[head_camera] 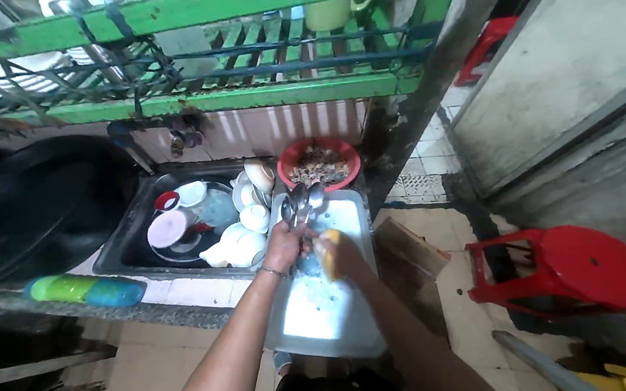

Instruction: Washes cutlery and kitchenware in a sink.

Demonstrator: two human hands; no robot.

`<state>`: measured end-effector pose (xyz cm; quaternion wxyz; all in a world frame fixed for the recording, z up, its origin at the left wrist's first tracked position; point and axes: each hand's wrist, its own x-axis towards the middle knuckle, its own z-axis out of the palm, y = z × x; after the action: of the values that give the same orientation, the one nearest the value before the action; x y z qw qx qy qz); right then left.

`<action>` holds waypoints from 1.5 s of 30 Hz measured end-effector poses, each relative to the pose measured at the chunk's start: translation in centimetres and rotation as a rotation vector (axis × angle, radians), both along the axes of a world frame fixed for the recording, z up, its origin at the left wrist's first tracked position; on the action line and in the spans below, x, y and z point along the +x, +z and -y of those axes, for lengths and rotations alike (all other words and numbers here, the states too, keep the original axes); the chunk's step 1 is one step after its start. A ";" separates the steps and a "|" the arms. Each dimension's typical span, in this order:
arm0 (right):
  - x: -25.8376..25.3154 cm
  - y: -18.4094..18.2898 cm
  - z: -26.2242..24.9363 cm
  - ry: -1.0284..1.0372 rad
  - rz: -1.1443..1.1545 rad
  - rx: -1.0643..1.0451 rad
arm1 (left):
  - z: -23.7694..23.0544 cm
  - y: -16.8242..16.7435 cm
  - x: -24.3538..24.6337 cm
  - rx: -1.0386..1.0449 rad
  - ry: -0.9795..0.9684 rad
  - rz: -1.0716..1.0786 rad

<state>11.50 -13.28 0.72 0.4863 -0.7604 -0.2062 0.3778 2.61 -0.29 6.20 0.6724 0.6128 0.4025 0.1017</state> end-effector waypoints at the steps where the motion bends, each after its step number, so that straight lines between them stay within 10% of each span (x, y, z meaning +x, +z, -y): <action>1: 0.1 0.6 0.5 -0.114 -0.138 0.152 | 0.2 0.0 -0.3 -0.047 0.002 -0.020; 4: 1.5 2.4 -0.4 -0.275 -0.397 0.445 | 1.8 -0.7 -0.9 -0.117 -0.083 -0.083; 9: 4.5 1.6 -4.1 -0.494 -0.226 0.290 | 3.4 -2.4 -0.7 -0.210 -0.097 -0.072; 22: 2.1 -1.7 -5.2 -0.354 -0.509 0.518 | 2.5 -2.3 -1.0 -0.866 -0.053 0.325; 34: 1.5 1.4 -6.4 -0.494 -0.335 0.196 | 1.2 -3.2 -0.5 0.275 -0.149 -0.225; 45: 0.4 0.7 -6.5 -0.511 -0.335 0.078 | 1.8 -4.6 -0.9 0.286 -0.124 -0.276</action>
<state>11.90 -6.80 1.39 0.6217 -0.6956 0.0605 0.3549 1.69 -2.12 1.63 0.5219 0.7337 0.4339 0.0312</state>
